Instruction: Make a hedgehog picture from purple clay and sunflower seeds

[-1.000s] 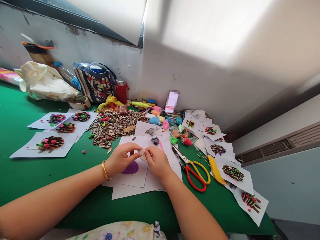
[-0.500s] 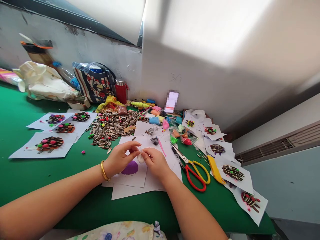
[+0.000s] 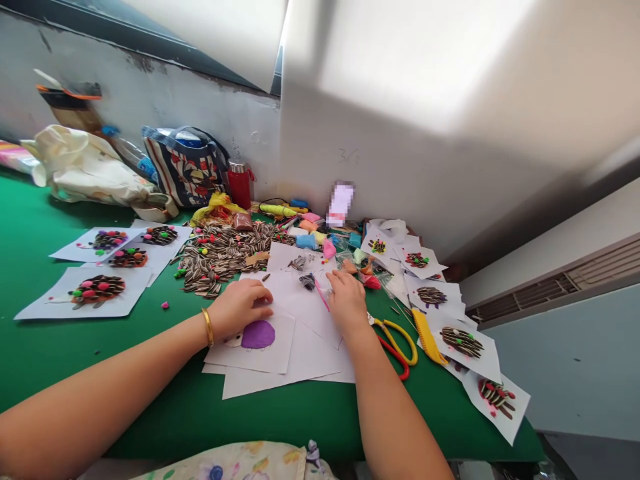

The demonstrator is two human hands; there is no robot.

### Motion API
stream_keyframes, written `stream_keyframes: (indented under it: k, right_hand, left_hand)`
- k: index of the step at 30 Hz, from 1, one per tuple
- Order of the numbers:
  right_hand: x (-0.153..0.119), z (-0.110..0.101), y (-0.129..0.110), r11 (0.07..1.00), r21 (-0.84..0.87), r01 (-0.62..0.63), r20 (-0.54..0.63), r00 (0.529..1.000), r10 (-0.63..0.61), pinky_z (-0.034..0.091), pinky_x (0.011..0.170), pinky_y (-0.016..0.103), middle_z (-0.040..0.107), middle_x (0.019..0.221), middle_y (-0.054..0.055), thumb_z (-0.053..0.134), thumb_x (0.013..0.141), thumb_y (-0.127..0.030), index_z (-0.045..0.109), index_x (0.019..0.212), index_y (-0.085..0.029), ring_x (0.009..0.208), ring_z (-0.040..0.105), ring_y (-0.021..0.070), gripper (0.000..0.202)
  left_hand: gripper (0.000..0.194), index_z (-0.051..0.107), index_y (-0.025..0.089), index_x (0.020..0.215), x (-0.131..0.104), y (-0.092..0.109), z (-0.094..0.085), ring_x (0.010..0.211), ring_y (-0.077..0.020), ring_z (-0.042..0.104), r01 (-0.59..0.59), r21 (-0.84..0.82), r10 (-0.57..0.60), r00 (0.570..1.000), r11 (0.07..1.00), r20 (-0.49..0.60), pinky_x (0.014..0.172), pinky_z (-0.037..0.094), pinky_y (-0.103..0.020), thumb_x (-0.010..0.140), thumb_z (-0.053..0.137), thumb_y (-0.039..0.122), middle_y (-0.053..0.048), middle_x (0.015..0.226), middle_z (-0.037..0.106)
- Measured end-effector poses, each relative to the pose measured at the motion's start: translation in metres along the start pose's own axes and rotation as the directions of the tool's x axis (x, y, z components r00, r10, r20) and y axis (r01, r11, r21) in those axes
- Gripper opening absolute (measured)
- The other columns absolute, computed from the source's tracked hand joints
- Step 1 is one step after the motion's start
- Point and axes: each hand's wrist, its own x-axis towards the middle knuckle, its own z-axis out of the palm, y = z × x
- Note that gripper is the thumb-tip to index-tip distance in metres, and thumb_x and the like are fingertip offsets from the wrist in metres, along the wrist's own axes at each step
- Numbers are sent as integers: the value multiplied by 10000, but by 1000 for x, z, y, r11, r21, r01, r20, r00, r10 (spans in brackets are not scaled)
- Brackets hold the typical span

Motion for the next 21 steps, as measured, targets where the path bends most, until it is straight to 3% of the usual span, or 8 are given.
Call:
stream_keyframes:
  k: [4,8,14,18,21]
  right_hand:
    - [2,0,-8,1000,-25,1,-51,999,-2,325,1067,434,601,1318,82,434,790,-79,645,1229,-199,1238,493,256,502]
    - [4,-4,-23,999,-35,-15,-22,1000,14,351,1016,409,624,1280,78,434,895,-198,650,1213,-223,1199,512,246,385]
    - [30,-10,-44,990,-141,20,179,984,5,332,1007,428,648,1254,78,379,984,-392,553,1346,-290,1182,531,266,414]
    - [62,-8,-57,975,-214,60,370,929,24,351,966,482,690,1175,96,329,968,-579,416,1451,-344,1085,599,305,544]
    - [78,-4,-66,980,-191,62,432,902,27,400,895,452,707,1127,103,363,937,-631,572,1325,-334,1026,622,302,531]
  left_hand:
    - [188,701,227,852,1,5,-3,919,-249,608,34,44,-37,997,998,73,786,384,-353,746,740,377,-32,894,687]
    - [173,678,222,861,4,9,-1,889,-237,622,82,57,-85,994,995,63,753,376,-337,770,718,364,-23,874,701]
    - [177,664,213,884,7,9,5,884,-248,644,151,140,-152,988,979,-2,747,390,-345,840,641,383,-46,886,716]
    - [160,657,212,903,7,8,8,871,-243,657,171,160,-168,985,972,-30,749,398,-343,867,603,359,-57,877,721]
    - [160,653,215,958,4,7,9,881,-248,660,163,128,-157,986,978,-52,761,402,-349,870,598,336,-64,897,723]
